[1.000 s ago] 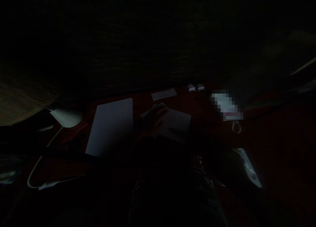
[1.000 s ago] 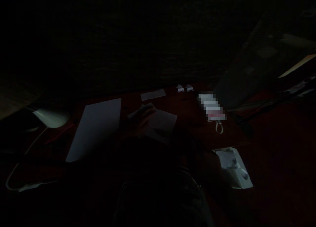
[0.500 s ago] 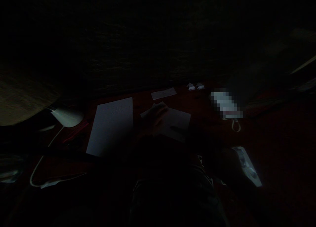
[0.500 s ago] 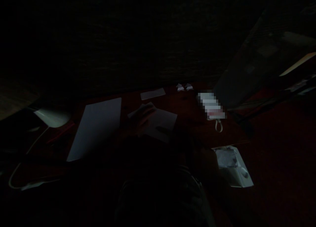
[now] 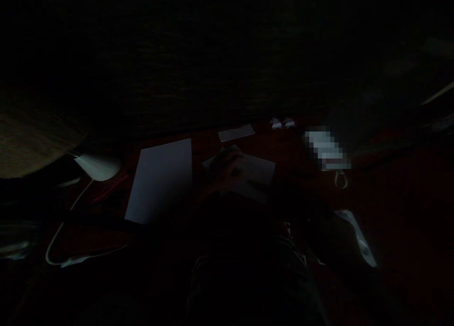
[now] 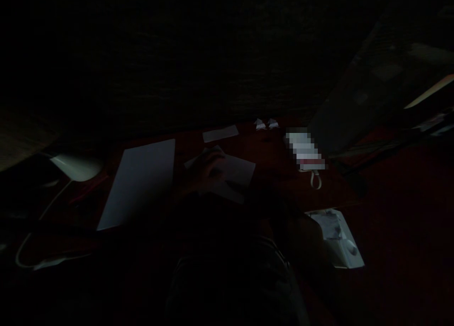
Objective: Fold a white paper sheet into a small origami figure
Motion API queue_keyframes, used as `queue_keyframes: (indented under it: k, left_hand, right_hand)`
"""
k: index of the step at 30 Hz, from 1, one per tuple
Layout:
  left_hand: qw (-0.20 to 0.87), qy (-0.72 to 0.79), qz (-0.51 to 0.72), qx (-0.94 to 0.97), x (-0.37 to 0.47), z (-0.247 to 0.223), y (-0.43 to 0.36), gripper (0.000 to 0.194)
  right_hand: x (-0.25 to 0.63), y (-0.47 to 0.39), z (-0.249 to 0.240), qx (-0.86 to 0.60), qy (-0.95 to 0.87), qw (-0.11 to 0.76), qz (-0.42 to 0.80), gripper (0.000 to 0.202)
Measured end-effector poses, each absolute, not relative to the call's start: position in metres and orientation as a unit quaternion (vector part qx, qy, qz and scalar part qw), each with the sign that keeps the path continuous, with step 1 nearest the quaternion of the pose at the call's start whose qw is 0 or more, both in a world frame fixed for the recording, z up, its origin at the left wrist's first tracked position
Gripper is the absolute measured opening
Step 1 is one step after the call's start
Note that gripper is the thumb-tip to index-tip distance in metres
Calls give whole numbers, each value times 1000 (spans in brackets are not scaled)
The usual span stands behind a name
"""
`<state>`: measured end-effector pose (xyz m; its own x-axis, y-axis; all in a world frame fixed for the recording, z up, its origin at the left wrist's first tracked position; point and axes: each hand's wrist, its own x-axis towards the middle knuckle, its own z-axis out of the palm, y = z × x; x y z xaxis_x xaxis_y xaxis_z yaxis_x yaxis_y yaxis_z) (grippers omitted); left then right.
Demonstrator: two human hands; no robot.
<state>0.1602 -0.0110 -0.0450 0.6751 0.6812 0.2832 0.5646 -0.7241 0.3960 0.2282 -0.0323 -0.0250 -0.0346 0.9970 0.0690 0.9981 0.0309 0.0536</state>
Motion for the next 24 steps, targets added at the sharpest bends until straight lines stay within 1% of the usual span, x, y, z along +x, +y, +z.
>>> queue_keyframes:
  k: [2,5,10,13,15,20,22,24]
  left_hand:
    - [137,355,220,898,164,-46,-10,38]
    - [130,364,231,893,167,-45,-10,33]
    - [120,371,228,892,170,-38,-12,28]
    - [125,376,222,891,171,-36,-13,27]
    - [128,378,227,888,171,-37,-13,26]
    - [139,367,231,890,171,-36,-14,27]
    - [138,369,227,891,172,-34,-15,27]
    - [135,375,226,889,172,-35,-15,27]
  right_hand:
    - [211,-17,-36,-695,-716,14,-72,64]
    - [223,-14,-48,-681,-730,18,-60,67]
    - [251,-11,-57,-672,-740,22,22,67]
    - [252,-6,-64,-667,-744,32,9,67]
    - [251,-4,-68,-678,-735,21,-5,68]
    - [248,-3,-58,-719,-693,-40,28,66]
    - [248,-4,-48,-721,-691,-42,27,64]
    - [254,-12,-36,-689,-724,-17,27,62]
